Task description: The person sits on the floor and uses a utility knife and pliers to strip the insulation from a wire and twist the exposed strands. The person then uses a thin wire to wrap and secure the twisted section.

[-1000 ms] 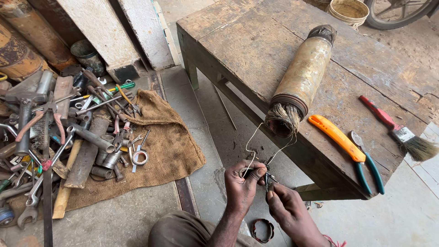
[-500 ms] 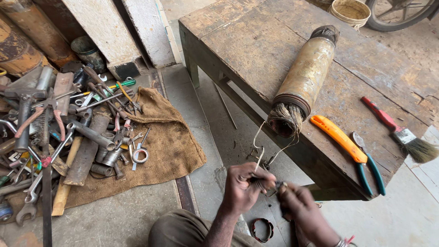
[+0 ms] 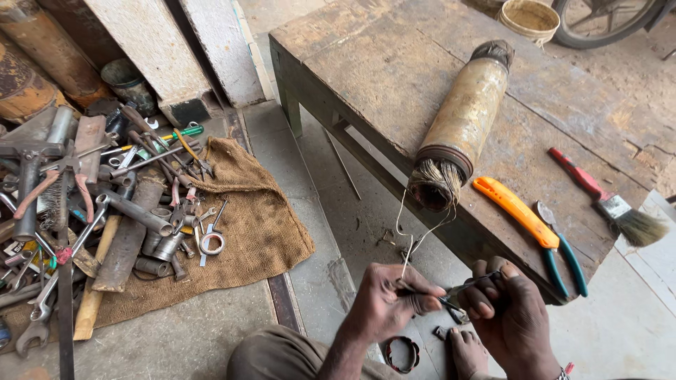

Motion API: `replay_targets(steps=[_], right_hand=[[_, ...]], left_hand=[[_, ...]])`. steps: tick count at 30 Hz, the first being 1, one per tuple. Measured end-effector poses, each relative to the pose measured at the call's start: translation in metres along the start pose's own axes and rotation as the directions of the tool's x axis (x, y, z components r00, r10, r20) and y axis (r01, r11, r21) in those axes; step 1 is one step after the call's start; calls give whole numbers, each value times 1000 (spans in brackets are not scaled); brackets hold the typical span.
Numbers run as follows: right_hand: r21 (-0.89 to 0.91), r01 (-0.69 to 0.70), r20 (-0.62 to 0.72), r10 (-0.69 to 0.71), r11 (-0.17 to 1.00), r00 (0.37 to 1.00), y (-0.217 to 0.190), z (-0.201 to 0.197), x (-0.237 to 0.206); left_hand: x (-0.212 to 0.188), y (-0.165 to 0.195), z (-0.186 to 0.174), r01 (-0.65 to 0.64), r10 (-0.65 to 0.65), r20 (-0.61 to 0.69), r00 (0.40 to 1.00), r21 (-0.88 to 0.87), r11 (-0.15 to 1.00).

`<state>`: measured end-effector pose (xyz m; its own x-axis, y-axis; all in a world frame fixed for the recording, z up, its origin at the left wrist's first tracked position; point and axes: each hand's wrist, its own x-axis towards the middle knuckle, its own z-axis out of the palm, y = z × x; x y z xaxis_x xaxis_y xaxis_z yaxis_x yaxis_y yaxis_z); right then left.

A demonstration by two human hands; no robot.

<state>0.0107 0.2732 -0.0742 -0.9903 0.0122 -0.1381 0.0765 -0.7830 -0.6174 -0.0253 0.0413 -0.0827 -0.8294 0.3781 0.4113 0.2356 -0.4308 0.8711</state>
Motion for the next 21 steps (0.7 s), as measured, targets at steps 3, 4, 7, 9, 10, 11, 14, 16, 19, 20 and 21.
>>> replay_targets(steps=[3, 4, 7, 9, 10, 11, 14, 16, 19, 20, 21], right_hand=[[-349, -20, -66, -3, 937, 998, 14, -23, 14], [-481, -94, -14, 99, 872, 995, 26, -26, 13], [-786, -229, -15, 353, 575, 936, 60, -30, -12], [-885, -290, -130, 404, 365, 905, 71, -28, -37], [-920, -199, -94, 301, 339, 949, 66, -28, -43], [-946, -113, -54, 196, 303, 979, 56, -28, -49], [-915, 96, 183, 193, 392, 964, -11, -27, -39], [-822, 205, 393, 268, 532, 880, -57, -19, -16], [-879, 456, 453, -52, 141, 890, -76, 5, -4], [-881, 460, 458, -46, 111, 888, -67, 15, -7], [-881, 465, 463, -44, 81, 885, -51, 24, -8]], left_hand=[[-5, 2, 2, -133, 135, 18, 991, -71, 989], [-5, 1, 0, -175, 177, 14, 984, -108, 979], [-1, -10, -7, -206, 196, -179, 964, -42, 978], [1, -17, -9, -116, 118, -353, 928, 27, 993], [2, -19, -9, -39, 53, -436, 898, 41, 998], [1, -19, -10, 43, -14, -515, 857, 44, 998], [-1, -14, -13, 97, -147, -434, 889, -135, 986], [-2, -8, -17, 139, -178, -445, 878, -119, 983], [2, -2, -12, 195, -200, -379, 904, -51, 979], [4, -2, -7, 219, -214, -332, 919, -22, 975], [5, -2, -1, 213, -204, -308, 929, -5, 977]])
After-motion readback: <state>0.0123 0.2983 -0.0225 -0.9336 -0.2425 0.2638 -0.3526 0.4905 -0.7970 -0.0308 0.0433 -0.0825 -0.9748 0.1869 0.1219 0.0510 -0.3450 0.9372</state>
